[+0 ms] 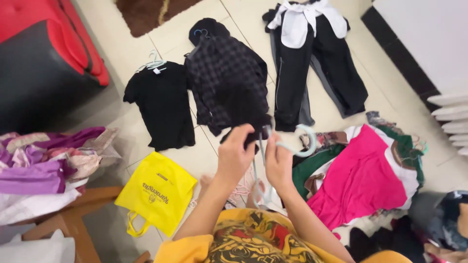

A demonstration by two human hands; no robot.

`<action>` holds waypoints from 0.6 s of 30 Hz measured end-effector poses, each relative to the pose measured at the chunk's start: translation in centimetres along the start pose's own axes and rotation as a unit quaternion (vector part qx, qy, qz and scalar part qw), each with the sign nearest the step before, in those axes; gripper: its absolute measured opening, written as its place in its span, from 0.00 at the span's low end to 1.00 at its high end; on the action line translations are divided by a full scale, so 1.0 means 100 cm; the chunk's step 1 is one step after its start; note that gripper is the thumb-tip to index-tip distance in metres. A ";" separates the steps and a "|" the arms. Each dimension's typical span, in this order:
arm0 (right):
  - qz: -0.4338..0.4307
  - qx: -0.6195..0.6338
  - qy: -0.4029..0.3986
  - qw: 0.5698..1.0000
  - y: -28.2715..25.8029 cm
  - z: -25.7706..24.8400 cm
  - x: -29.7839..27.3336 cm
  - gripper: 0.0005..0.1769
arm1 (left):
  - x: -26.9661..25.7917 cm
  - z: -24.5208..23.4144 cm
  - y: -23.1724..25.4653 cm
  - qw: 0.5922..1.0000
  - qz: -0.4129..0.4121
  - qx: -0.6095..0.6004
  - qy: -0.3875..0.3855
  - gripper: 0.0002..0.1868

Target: The recorder picks up various pieces of clothing from the floor and puts them onto plastic and metal hangers.

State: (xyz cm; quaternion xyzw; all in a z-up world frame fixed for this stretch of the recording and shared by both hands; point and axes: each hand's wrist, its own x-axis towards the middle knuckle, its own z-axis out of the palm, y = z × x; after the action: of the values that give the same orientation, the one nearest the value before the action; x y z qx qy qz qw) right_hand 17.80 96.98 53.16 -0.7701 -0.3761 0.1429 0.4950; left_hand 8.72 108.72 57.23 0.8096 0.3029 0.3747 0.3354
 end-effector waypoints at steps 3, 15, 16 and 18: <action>0.130 0.181 0.099 0.970 -0.042 0.010 0.035 0.15 | -0.001 -0.028 -0.008 0.997 -0.010 0.065 -0.032 0.24; -0.226 -0.027 0.283 0.932 -0.056 0.131 0.195 0.22 | 0.031 -0.135 -0.064 0.945 -0.288 0.010 -0.156 0.25; -0.136 0.005 0.269 0.953 -0.061 0.145 0.208 0.21 | 0.033 -0.141 -0.073 0.937 -0.305 0.000 -0.171 0.28; -0.044 0.041 0.242 0.968 -0.070 0.178 0.229 0.22 | 0.037 -0.158 -0.091 0.927 -0.327 -0.007 -0.183 0.30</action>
State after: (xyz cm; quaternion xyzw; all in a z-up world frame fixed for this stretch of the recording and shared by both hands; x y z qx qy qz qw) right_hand 19.72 126.74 54.42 -0.7438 -0.2720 -0.0546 0.6081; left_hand -4.28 121.84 59.51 0.7175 0.4817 0.0915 0.4947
